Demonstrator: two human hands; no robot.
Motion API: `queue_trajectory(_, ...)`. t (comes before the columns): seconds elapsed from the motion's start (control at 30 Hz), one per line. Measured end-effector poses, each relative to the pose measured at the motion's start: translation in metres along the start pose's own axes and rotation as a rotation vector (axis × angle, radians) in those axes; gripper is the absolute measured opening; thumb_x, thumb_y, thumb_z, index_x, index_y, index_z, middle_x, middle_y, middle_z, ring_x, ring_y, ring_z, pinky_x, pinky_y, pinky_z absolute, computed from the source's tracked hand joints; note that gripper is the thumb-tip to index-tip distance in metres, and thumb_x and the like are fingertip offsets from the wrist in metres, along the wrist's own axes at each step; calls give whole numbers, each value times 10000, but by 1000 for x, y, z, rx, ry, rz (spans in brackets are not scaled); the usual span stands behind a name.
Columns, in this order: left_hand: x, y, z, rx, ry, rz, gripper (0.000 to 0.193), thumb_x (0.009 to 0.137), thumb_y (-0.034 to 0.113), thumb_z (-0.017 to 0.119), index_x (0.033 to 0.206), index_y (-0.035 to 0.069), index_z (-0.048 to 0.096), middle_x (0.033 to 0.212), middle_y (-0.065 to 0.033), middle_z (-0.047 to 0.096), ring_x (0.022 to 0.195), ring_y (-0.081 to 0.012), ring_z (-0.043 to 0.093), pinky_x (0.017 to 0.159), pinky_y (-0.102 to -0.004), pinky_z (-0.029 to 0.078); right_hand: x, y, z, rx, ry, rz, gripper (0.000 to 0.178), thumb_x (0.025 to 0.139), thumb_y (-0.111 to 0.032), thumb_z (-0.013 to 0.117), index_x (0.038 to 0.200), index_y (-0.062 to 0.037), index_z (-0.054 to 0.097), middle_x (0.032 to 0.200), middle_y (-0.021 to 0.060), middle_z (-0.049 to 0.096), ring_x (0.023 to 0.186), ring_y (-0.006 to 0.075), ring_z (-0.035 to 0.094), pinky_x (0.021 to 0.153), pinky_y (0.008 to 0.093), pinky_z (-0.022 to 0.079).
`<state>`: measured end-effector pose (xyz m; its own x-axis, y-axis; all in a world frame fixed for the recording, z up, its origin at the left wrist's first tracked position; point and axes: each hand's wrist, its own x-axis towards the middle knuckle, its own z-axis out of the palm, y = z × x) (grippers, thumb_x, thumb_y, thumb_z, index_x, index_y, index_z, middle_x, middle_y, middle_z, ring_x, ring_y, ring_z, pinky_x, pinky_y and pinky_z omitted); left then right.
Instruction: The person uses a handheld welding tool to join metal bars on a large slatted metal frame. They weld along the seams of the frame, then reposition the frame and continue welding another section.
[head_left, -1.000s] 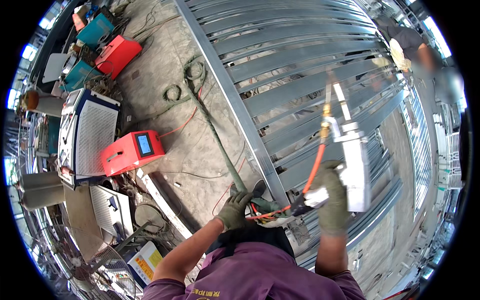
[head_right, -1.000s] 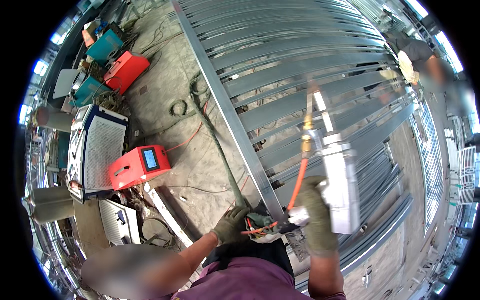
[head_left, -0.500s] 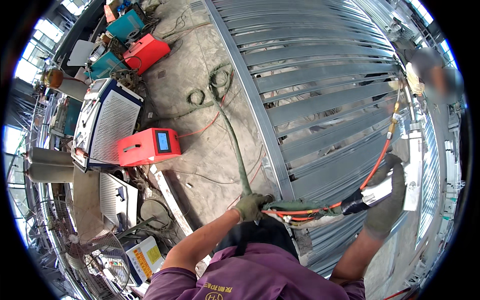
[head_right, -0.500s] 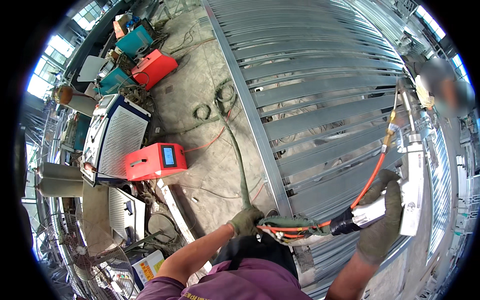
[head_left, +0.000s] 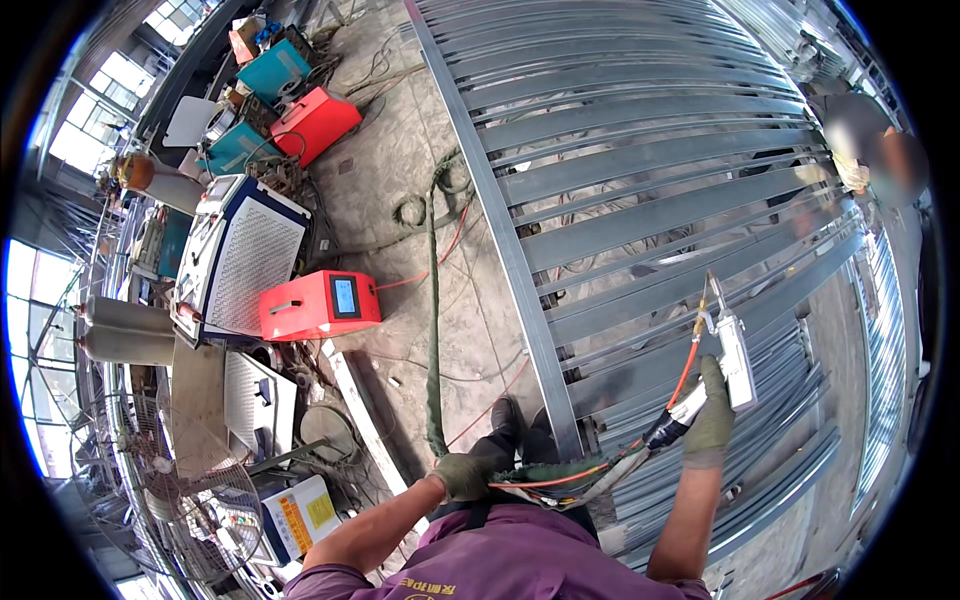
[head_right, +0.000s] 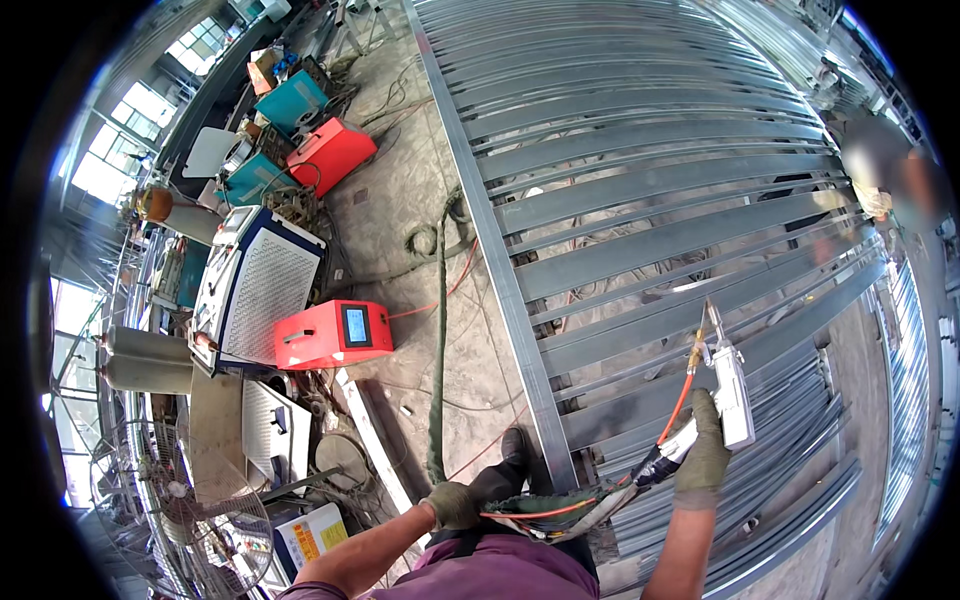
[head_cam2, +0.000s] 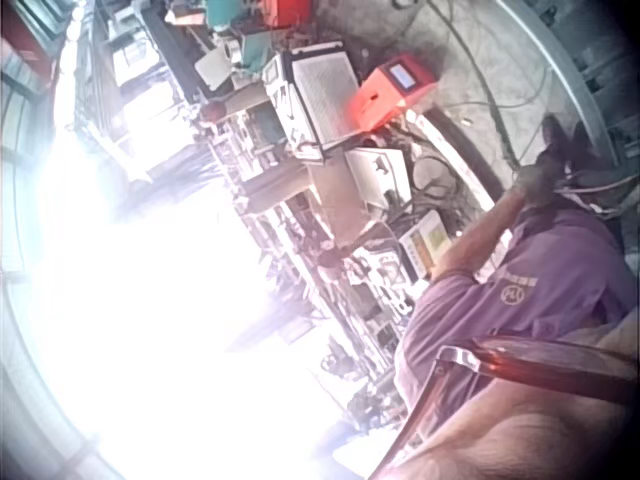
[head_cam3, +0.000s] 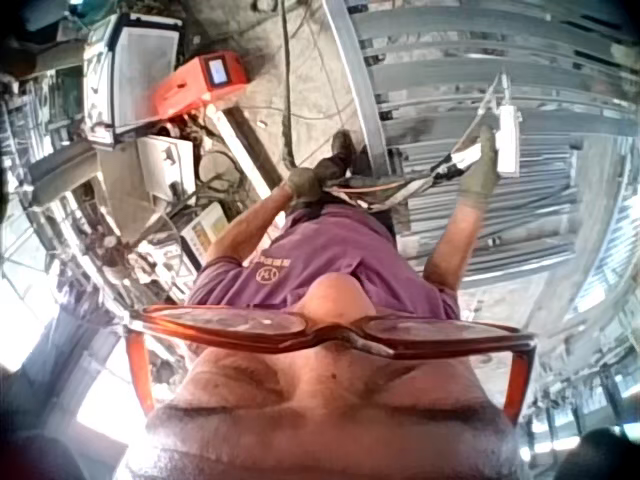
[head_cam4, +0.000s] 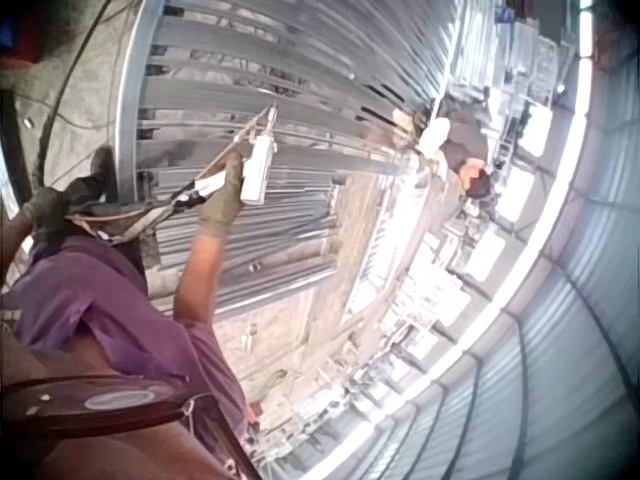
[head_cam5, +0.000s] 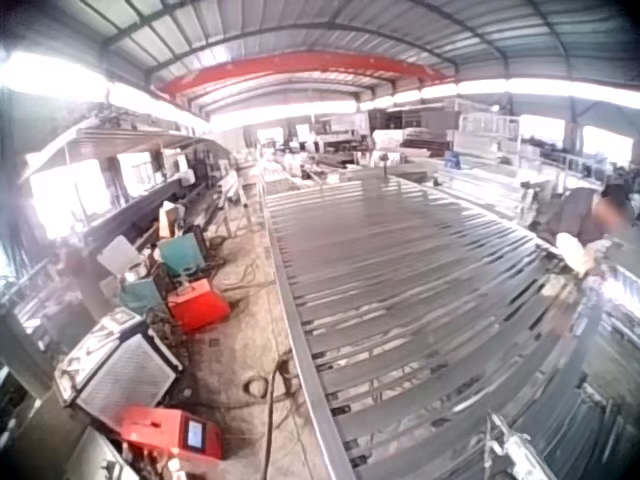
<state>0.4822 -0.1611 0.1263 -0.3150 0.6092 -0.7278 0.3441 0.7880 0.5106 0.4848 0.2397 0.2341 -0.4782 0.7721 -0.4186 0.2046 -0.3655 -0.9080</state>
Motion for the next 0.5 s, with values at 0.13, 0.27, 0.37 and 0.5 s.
queue_trajectory(0.13,-5,-33,40,-53,-75,-154,557,769,525,782,1153,123,746,1009,-207,751,950,-383,727,837,-449,566,28,30,-21,104,37,123,294,926,-329,780,1091,-96,709,818,3,630,673,123,609,562,298,507)
queue_trajectory(0.27,-40,-57,63,-281,-9,-86,544,776,467,797,1140,65,748,943,-181,764,861,-312,743,775,-413,575,35,59,-18,168,7,212,258,925,-319,776,1085,-127,713,889,-11,675,716,133,620,590,321,521)
queue_trajectory(0.37,-71,-82,85,-696,-189,-241,339,828,305,775,1035,38,771,775,-110,739,631,-197,687,559,-352,536,22,86,5,186,-50,296,244,917,-309,782,1072,-135,712,882,-21,672,741,134,634,625,314,526)
queue_trajectory(0.5,-127,-88,84,-945,-231,-454,250,822,234,866,932,27,778,677,-14,651,545,-93,565,474,-281,433,-33,99,63,153,-134,340,251,878,-255,831,1048,-119,707,840,-20,647,705,128,634,630,299,527)
